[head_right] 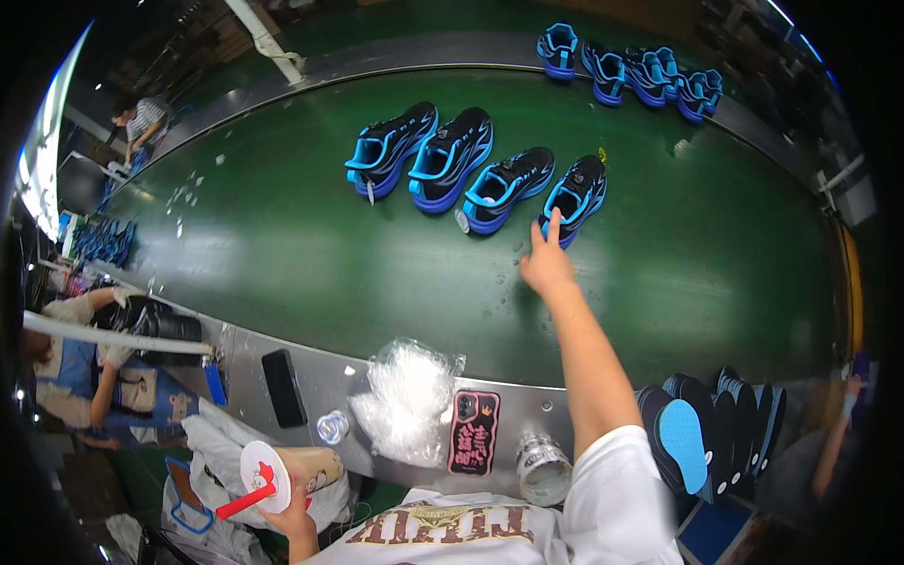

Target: The person points to shoes on a conveyor belt, then moves to a storage area and handles various shoe components and a drink.

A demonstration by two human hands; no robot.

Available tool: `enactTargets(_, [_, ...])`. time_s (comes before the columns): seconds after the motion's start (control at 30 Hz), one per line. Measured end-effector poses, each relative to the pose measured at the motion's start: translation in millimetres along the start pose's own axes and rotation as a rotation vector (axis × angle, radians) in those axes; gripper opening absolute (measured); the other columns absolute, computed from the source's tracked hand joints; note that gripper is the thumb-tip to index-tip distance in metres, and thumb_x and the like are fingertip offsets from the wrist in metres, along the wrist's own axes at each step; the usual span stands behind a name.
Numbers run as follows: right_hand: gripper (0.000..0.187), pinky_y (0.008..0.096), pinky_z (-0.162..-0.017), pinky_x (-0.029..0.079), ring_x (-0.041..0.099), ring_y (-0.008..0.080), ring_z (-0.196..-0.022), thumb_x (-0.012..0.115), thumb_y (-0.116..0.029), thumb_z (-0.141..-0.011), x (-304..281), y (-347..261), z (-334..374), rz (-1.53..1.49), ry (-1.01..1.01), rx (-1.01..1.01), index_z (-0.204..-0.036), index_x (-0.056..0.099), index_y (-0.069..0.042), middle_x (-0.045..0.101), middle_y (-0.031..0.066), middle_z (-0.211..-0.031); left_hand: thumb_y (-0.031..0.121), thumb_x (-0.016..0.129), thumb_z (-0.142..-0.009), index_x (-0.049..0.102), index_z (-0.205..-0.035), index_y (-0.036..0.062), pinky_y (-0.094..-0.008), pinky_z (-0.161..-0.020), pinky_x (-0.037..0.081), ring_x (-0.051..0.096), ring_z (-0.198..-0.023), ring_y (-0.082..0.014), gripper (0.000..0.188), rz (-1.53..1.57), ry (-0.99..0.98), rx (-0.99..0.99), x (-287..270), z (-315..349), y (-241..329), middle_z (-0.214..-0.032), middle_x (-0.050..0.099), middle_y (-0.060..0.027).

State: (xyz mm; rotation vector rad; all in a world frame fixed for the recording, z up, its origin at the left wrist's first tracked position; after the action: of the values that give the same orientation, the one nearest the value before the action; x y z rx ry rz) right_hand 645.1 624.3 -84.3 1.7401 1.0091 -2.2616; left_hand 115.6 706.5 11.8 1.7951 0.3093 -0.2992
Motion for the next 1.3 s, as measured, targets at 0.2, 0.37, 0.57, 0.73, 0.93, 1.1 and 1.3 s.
enactTargets(0.2, [0.052, 0.0385, -0.067, 0.047, 0.057, 0.0327, -0.076, 0.054, -0.008, -0.065, 14, -13, 25, 0.164, 0.066, -0.027, -0.114, 0.044, 0.004, 0.001, 0.0190, -0.139, -0.002, 0.070, -0.059, 0.031, -0.120, -0.0033, -0.0340, -0.087, 0.040, 0.050, -0.099, -0.0227, 0.072, 0.140, -0.288, 0.064, 35, -62, 37, -0.112, 0.046, -0.0148])
enactTargets(0.37, [0.059, 0.0376, -0.070, 0.046, 0.055, 0.0305, -0.083, 0.055, -0.006, -0.064, 3, -26, 33, 0.217, 0.074, 0.000, -0.120, 0.038, 0.000, 0.008, 0.0198, -0.138, -0.003, 0.068, -0.062, 0.034, -0.117, -0.0031, -0.0345, -0.086, 0.041, 0.050, -0.098, -0.0227, 0.064, 0.132, -0.175, 0.121, 61, -97, 30, -0.111, 0.047, -0.0139])
enactTargets(0.57, [0.066, 0.0386, -0.075, 0.043, 0.052, 0.0312, -0.090, 0.054, -0.006, -0.064, -3, -78, 4, -0.014, 0.219, -0.349, -0.125, 0.031, -0.003, 0.022, 0.0198, -0.134, -0.003, 0.064, -0.065, 0.036, -0.116, -0.0043, -0.0342, -0.084, 0.042, 0.051, -0.096, -0.0225, 0.058, 0.052, -0.180, 0.168, 83, -118, 39, -0.108, 0.050, -0.0139])
enactTargets(0.73, [0.056, 0.0392, -0.076, 0.043, 0.054, 0.0318, -0.090, 0.052, -0.010, -0.067, 33, -89, -13, 0.020, 0.017, -0.202, -0.121, 0.037, -0.003, 0.022, 0.0179, -0.134, -0.003, 0.064, -0.065, 0.037, -0.116, -0.0048, -0.0330, -0.084, 0.042, 0.053, -0.095, -0.0218, 0.058, -0.044, 0.009, 0.016, 78, -127, 10, -0.107, 0.050, -0.0141])
enactTargets(0.93, [0.062, 0.0395, -0.066, 0.047, 0.056, 0.0346, -0.078, 0.053, -0.005, -0.065, 19, -143, -40, -0.151, 0.243, -0.506, -0.123, 0.032, -0.001, 0.024, 0.0176, -0.133, -0.003, 0.066, -0.062, 0.032, -0.119, -0.0041, -0.0332, -0.085, 0.042, 0.052, -0.096, -0.0227, 0.066, 0.057, -0.014, -0.017, 70, -130, -18, -0.111, 0.047, -0.0156])
enactTargets(1.1, [0.075, 0.0385, -0.062, 0.046, 0.056, 0.0326, -0.071, 0.053, -0.010, -0.065, 54, -177, -62, -0.134, -0.025, -0.270, -0.131, 0.018, -0.006, 0.017, 0.0160, -0.136, -0.003, 0.067, -0.059, 0.029, -0.121, -0.0037, -0.0353, -0.088, 0.040, 0.049, -0.102, -0.0238, 0.073, 0.104, 0.002, -0.016, 81, -129, 3, -0.115, 0.043, -0.0159])
enactTargets(1.3, [0.074, 0.0366, -0.065, 0.043, 0.056, 0.0279, -0.078, 0.055, -0.012, -0.062, 66, -173, -57, 0.075, 0.132, -0.402, -0.129, 0.025, -0.006, 0.028, 0.0145, -0.132, 0.001, 0.076, -0.049, 0.014, -0.130, 0.0000, -0.0402, -0.093, 0.036, 0.039, -0.112, -0.0274, 0.103, 0.127, 0.063, -0.177, 72, -132, -17, -0.124, 0.032, -0.0171])
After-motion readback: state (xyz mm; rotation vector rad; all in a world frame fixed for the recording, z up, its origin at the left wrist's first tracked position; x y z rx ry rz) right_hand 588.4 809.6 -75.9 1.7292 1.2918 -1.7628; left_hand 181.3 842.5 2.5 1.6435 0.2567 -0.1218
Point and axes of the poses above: each hand's wrist, its own z-axis away from the middle knuckle, its own x-axis out of the palm, y = z × x, the point moved 3 cm from there along -z, towards the middle knuckle
